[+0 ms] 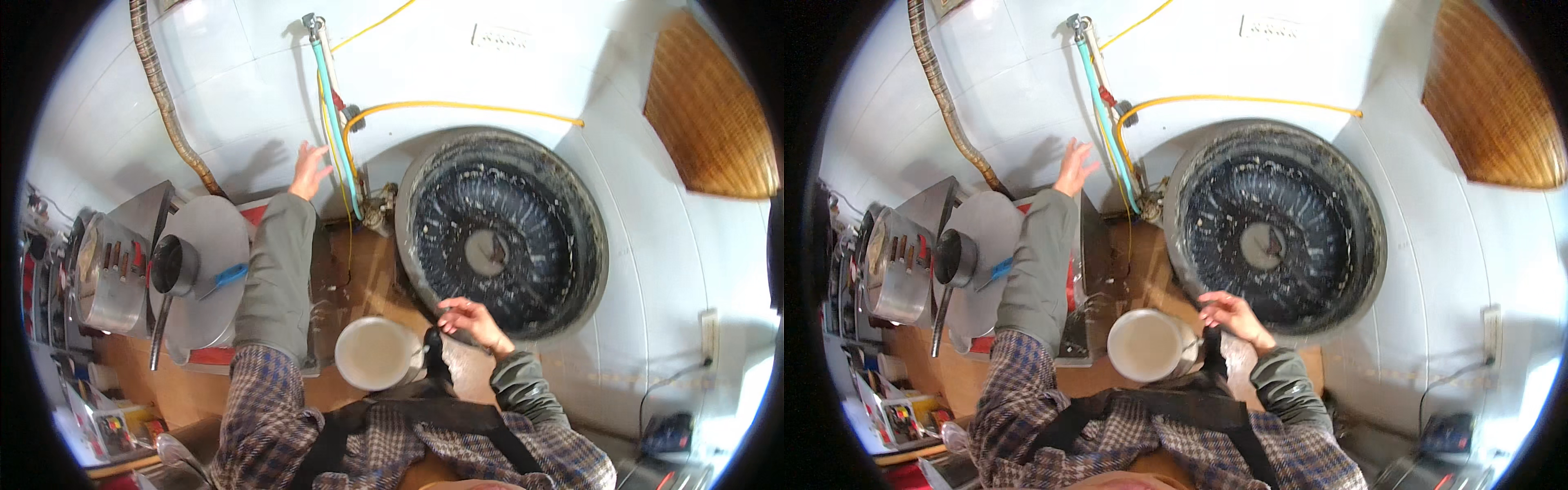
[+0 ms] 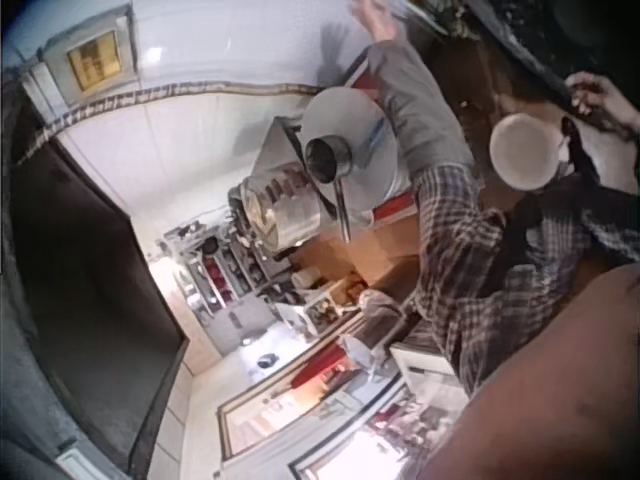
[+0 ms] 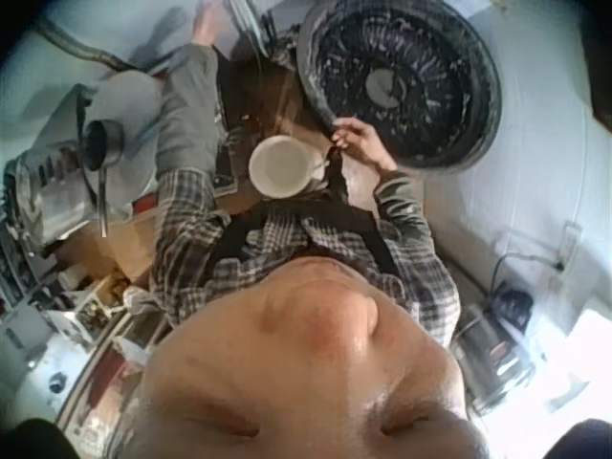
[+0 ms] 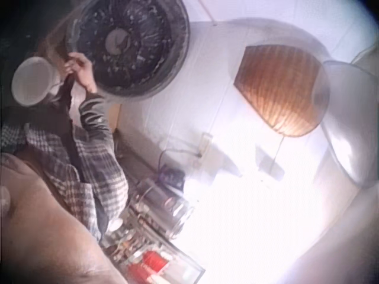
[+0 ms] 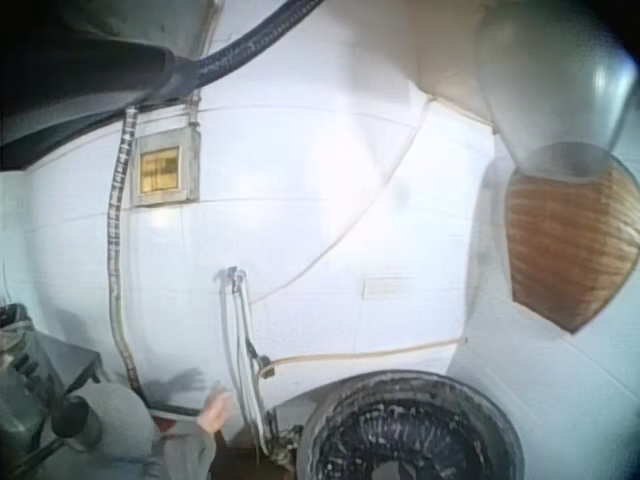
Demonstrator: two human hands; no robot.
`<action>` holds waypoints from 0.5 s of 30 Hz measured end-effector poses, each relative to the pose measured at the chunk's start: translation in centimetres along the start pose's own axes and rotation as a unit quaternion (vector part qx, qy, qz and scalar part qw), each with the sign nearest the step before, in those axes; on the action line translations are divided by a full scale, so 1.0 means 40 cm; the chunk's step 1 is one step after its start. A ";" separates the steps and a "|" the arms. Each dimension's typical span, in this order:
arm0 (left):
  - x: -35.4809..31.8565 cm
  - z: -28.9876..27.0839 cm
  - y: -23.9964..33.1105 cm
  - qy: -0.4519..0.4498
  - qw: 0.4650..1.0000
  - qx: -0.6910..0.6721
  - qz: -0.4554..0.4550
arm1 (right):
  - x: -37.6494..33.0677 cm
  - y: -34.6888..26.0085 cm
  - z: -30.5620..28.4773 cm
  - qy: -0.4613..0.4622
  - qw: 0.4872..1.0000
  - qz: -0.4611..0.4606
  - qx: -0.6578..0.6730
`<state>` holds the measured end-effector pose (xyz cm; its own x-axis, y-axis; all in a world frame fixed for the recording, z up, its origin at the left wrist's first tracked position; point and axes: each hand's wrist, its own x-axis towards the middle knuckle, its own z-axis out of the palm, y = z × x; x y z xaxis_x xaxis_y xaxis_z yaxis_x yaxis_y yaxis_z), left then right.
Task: The person scrapes food residue from a large black pot using a blue spatula and a metal strainer, then rinses the pot with a hose and a ladle. The person continues to scrape and rinse the pot until it is clean.
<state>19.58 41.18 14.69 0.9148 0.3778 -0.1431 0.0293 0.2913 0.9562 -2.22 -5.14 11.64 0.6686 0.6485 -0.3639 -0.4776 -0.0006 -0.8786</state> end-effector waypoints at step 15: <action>-0.005 0.487 0.136 0.002 0.963 -0.270 0.015 | 0.702 -0.463 -0.066 -0.243 0.854 -0.161 0.430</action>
<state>27.39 25.58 24.89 0.9102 0.3963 -0.1199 -0.2119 0.6946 0.6875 26.90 11.05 16.86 0.6290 0.7486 0.2095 -0.6949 0.6623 -0.2800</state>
